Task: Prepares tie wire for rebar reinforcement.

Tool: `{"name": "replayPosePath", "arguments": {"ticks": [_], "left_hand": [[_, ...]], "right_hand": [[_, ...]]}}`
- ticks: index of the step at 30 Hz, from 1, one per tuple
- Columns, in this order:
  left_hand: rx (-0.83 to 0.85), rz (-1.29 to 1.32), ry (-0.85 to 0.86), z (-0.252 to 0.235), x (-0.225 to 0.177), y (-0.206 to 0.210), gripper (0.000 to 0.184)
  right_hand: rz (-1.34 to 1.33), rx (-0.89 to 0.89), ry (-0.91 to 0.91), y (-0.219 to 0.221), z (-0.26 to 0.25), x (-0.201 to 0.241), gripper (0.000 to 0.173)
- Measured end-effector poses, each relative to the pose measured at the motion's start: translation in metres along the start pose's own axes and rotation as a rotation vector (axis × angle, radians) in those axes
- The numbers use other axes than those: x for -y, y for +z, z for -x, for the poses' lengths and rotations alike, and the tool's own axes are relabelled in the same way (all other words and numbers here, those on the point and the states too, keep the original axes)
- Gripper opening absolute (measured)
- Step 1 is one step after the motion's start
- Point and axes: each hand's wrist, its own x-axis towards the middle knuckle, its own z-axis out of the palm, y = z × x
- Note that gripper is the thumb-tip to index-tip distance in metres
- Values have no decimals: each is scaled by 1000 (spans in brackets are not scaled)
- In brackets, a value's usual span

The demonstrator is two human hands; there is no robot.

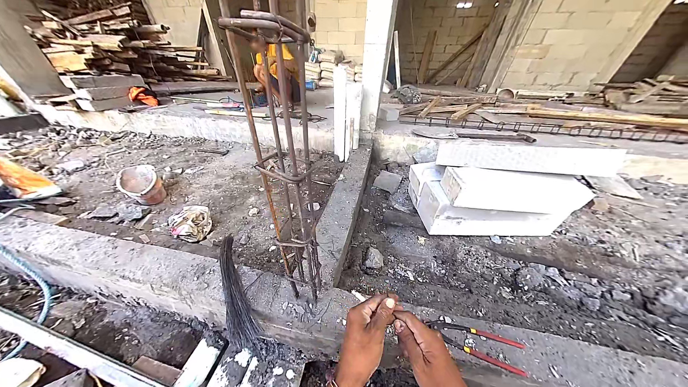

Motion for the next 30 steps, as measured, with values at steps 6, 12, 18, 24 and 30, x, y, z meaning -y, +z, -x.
{"name": "replayPosePath", "arguments": {"ticks": [6, 12, 18, 24, 30], "left_hand": [[-91, 284, -218, -2, -4, 7, 26], [-141, 331, -221, 0, -4, 9, 25], [-163, 391, -197, 2, -7, 6, 22], [-284, 403, -162, -3, -9, 8, 23], [-480, 230, -170, -16, -34, -26, 28]], "right_hand": [[-11, 23, 24, -2, -1, 2, 31], [-16, 36, -18, -1, -3, -1, 32], [-139, 72, -62, -2, -5, 8, 30], [-96, 92, -39, 3, -9, 5, 33], [-16, 95, 121, -6, -2, -2, 34]]}}
